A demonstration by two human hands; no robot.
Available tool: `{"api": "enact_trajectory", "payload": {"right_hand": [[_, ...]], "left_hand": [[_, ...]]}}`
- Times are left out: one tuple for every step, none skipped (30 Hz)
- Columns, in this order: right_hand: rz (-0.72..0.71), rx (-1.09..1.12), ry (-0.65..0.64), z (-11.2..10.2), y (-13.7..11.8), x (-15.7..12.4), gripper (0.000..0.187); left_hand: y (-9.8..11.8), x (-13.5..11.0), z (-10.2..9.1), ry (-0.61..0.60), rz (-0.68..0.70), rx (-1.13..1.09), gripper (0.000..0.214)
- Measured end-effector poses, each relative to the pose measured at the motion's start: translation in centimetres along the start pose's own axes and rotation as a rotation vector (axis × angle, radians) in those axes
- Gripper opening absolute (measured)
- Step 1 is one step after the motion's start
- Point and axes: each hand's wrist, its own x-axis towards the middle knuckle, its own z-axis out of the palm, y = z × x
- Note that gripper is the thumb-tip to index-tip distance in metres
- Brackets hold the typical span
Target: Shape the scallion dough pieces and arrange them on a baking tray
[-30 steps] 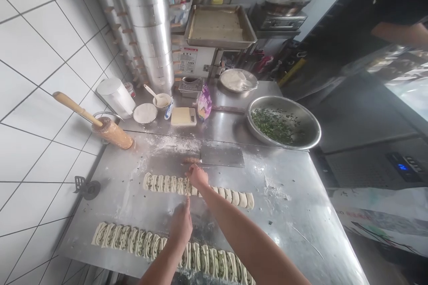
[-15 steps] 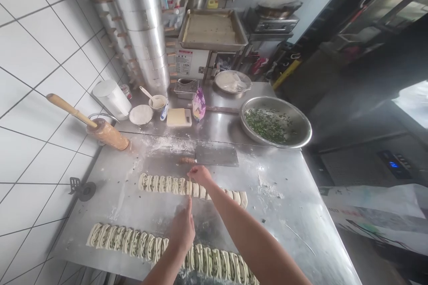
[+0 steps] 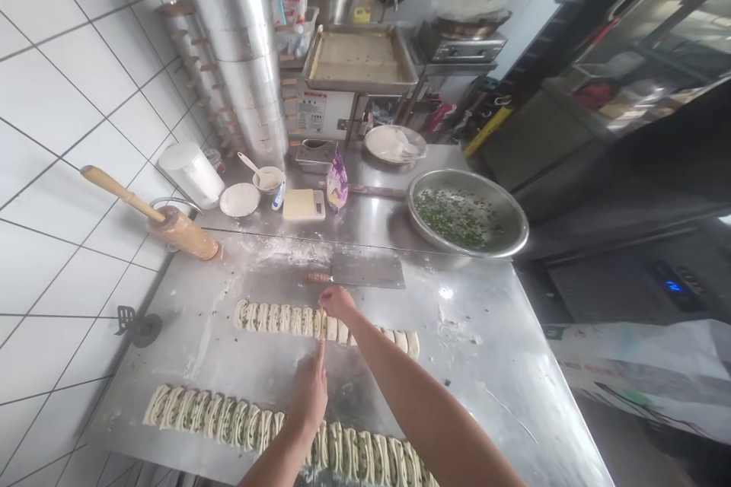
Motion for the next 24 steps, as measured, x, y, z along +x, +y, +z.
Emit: {"api": "enact_trajectory", "payload": {"right_hand": [[-0.015, 0.032, -0.032, -0.4, 0.3, -0.1, 0.025], [-0.030, 0.058, -0.055, -0.8, 0.7, -0.2, 0.026], [-0.041, 0.078, -0.066, -1.2, 1.2, -0.4, 0.027], [-0.048, 0.092, -0.069, -1.5, 1.7, -0.7, 0.028], [-0.050, 0.099, -0.068, -1.8, 2.2, -0.9, 0.028], [-0.048, 0.099, -0.068, -2.0, 2.7, -1.1, 0.029], [-0.044, 0.092, -0.066, -2.1, 3.0, -1.3, 0.029], [-0.040, 0.081, -0.064, -2.1, 3.3, -1.4, 0.029], [-0.037, 0.067, -0.058, -2.0, 3.4, -1.4, 0.028], [-0.034, 0.051, -0.046, -1.8, 3.5, -1.4, 0.027], [-0.030, 0.033, -0.028, -1.5, 3.5, -1.3, 0.025], [-0.027, 0.015, -0.002, -1.1, 3.5, -1.2, 0.024], [-0.022, -0.003, 0.028, -0.6, 3.4, -1.1, 0.023], [-0.017, -0.018, 0.059, -0.2, 3.4, -1.0, 0.023], [-0.012, -0.031, 0.087, 0.2, 3.3, -1.0, 0.023], [-0.009, -0.038, 0.109, 0.5, 3.3, -1.0, 0.025], [-0.007, -0.041, 0.122, 0.6, 3.3, -0.9, 0.026], [-0.005, -0.039, 0.125, 0.6, 3.2, -1.0, 0.027], [-0.003, -0.033, 0.117, 0.5, 3.2, -1.0, 0.027], [-0.001, -0.022, 0.098, 0.3, 3.2, -1.0, 0.026], [0.001, -0.006, 0.069, -0.1, 3.1, -1.0, 0.024], [-0.001, 0.015, 0.033, -0.5, 3.2, -1.0, 0.023], [-0.006, 0.039, -0.004, -1.0, 3.3, -1.0, 0.024], [-0.014, 0.063, -0.036, -1.6, 3.5, -1.1, 0.025]], "left_hand": [[0.0, -0.2, 0.0, 0.010, 0.009, -0.006, 0.074], [0.1, -0.4, 0.0, 0.012, 0.017, -0.012, 0.071], [0.2, -0.7, 0.1, 0.008, 0.024, -0.018, 0.068], [0.3, -0.9, 0.3, -0.001, 0.029, -0.020, 0.065], [0.4, -1.0, 0.5, -0.014, 0.032, -0.019, 0.063], [0.5, -1.1, 0.8, -0.026, 0.031, -0.012, 0.063], [0.6, -1.2, 1.1, -0.039, 0.025, 0.002, 0.063], [0.7, -1.2, 1.5, -0.052, 0.016, 0.020, 0.063], [0.8, -1.1, 1.9, -0.063, 0.001, 0.043, 0.064], [0.7, -1.0, 2.3, -0.074, -0.013, 0.065, 0.064], [0.6, -0.8, 2.7, -0.081, -0.025, 0.084, 0.065], [0.5, -0.6, 3.1, -0.084, -0.034, 0.098, 0.066], [0.3, -0.5, 3.4, -0.083, -0.041, 0.107, 0.066], [0.2, -0.3, 3.7, -0.077, -0.044, 0.110, 0.068], [0.0, -0.2, 4.0, -0.068, -0.043, 0.111, 0.069], [-0.2, -0.1, 4.3, -0.058, -0.038, 0.109, 0.070], [-0.4, 0.0, 4.5, -0.048, -0.033, 0.107, 0.071], [-0.6, 0.1, 4.7, -0.038, -0.027, 0.104, 0.071], [-0.7, 0.0, 4.8, -0.027, -0.023, 0.096, 0.070], [-0.7, 0.0, 4.9, -0.014, -0.020, 0.085, 0.069], [-0.7, -0.1, 4.9, -0.002, -0.018, 0.073, 0.067], [-0.6, -0.2, 4.9, 0.010, -0.016, 0.063, 0.065], [-0.4, -0.4, 4.8, 0.022, -0.012, 0.056, 0.063], [-0.2, -0.6, 4.7, 0.031, -0.005, 0.054, 0.062]]}}
